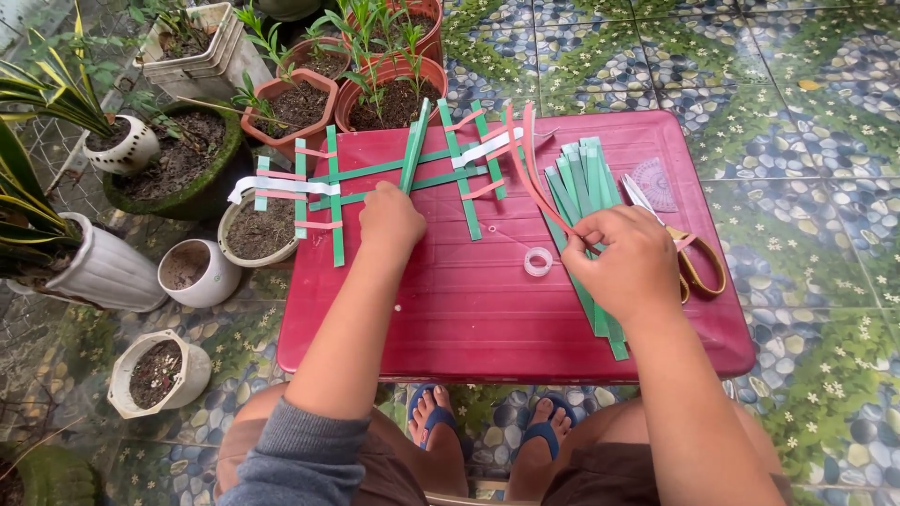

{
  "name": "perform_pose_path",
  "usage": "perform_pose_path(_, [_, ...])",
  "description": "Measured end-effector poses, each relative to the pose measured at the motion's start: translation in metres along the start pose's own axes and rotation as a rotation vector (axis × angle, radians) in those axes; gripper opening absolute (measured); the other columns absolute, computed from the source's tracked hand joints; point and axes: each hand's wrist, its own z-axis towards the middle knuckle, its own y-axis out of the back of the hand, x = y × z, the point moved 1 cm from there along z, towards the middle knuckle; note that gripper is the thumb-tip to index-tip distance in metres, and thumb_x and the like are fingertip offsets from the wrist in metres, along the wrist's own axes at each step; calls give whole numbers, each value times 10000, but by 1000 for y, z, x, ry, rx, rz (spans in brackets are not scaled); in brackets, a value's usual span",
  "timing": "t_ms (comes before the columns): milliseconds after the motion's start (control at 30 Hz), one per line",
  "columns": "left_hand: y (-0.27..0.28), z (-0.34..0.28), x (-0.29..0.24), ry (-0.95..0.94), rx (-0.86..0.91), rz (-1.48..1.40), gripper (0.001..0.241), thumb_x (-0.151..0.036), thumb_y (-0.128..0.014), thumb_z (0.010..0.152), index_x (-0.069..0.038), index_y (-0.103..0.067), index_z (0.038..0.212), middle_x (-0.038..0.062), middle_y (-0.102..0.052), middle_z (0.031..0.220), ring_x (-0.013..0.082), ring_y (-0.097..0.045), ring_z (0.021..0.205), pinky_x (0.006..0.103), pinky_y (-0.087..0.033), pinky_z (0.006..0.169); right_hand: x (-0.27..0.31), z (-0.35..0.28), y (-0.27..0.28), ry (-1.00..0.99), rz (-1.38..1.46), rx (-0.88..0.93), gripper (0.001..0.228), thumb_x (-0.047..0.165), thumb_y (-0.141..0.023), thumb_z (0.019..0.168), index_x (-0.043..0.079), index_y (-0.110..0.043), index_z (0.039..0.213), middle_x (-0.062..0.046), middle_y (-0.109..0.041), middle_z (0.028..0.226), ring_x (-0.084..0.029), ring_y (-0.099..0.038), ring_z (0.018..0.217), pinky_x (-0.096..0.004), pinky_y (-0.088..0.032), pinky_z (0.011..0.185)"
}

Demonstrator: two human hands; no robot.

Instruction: Weaving green and white plastic strips on a red table to create a structured pattern.

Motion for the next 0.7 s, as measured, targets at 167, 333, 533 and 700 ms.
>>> perform_pose_path(167, [23, -17, -7, 11, 59, -74, 298, -100, -458, 735, 50, -431, 991, 222, -535, 909, 439, -597, 840, 499, -485, 755, 4, 3, 2, -4, 2, -34, 121, 117, -689, 589, 182, -589, 613, 63, -505, 530, -161, -537, 562, -289, -468, 586])
perform_pose_path(333, [55, -52, -25, 49, 141, -179, 323, -139, -419, 762, 32, -490, 1026, 237, -571, 910, 429, -584, 911, 502, -467, 799, 1, 2, 2, -7, -2, -49, 119, 114, -686, 592, 181, -591, 619, 63, -513, 540, -158, -543, 571, -287, -470, 597])
perform_pose_path(533, [53, -62, -50, 22, 199, -401, 390, -424, -608, 674, -105, -632, 897, 182, -627, 902, 356, -574, 982, 430, -464, 825, -6, 0, 1, -24, 9, -80, 122, 108, -687, 602, 177, -592, 634, 64, -517, 548, -158, -537, 569, -291, -471, 599])
perform_pose_path(700, [53, -50, -89, -26, 165, -545, 335, -390, -660, 681, -122, -605, 875, 77, -660, 830, 289, -602, 952, 388, -480, 816, -10, 2, 3, -27, -14, -134, 124, 83, -677, 592, 156, -588, 637, 53, -517, 555, -150, -536, 566, -280, -469, 582])
